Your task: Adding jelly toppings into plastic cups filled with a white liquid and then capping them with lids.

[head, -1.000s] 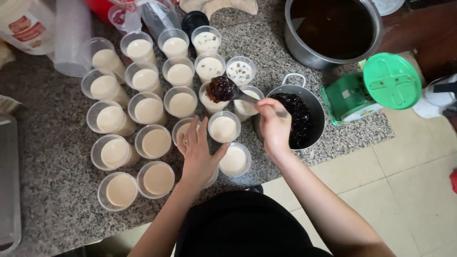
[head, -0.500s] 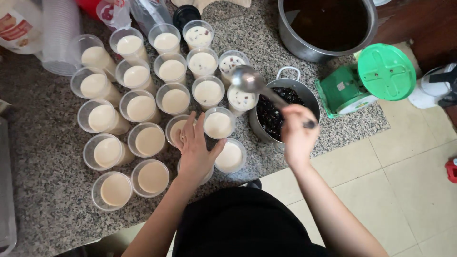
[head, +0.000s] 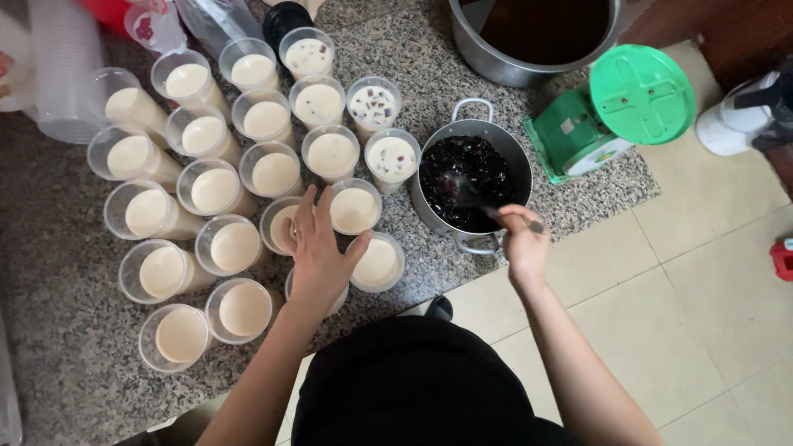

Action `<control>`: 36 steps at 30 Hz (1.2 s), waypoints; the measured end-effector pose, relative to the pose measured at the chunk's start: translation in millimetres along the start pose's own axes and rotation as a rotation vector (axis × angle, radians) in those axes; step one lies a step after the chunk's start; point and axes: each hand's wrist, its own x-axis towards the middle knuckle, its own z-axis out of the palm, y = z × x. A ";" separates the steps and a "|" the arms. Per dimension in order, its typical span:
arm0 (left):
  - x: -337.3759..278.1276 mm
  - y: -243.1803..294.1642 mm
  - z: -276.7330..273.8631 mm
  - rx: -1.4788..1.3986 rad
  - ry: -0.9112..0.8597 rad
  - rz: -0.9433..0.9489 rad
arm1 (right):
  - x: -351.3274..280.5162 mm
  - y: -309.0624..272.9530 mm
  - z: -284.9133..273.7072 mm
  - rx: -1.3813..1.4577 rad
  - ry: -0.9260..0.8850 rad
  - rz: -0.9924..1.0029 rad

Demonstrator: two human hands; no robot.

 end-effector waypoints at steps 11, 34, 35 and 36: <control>-3.1 -3.3 3.9 0.055 0.039 0.015 | -5.5 -22.4 -27.3 0.368 -0.132 0.281; -2.8 -6.5 -1.5 0.006 0.022 0.002 | -32.5 -75.2 -31.0 0.347 -0.045 0.212; -3.0 -7.0 -0.8 0.003 0.015 -0.005 | -37.3 -83.1 -29.8 0.357 -0.052 0.214; -3.1 -7.5 -0.2 0.001 0.008 -0.012 | -42.2 -91.0 -28.4 0.368 -0.060 0.216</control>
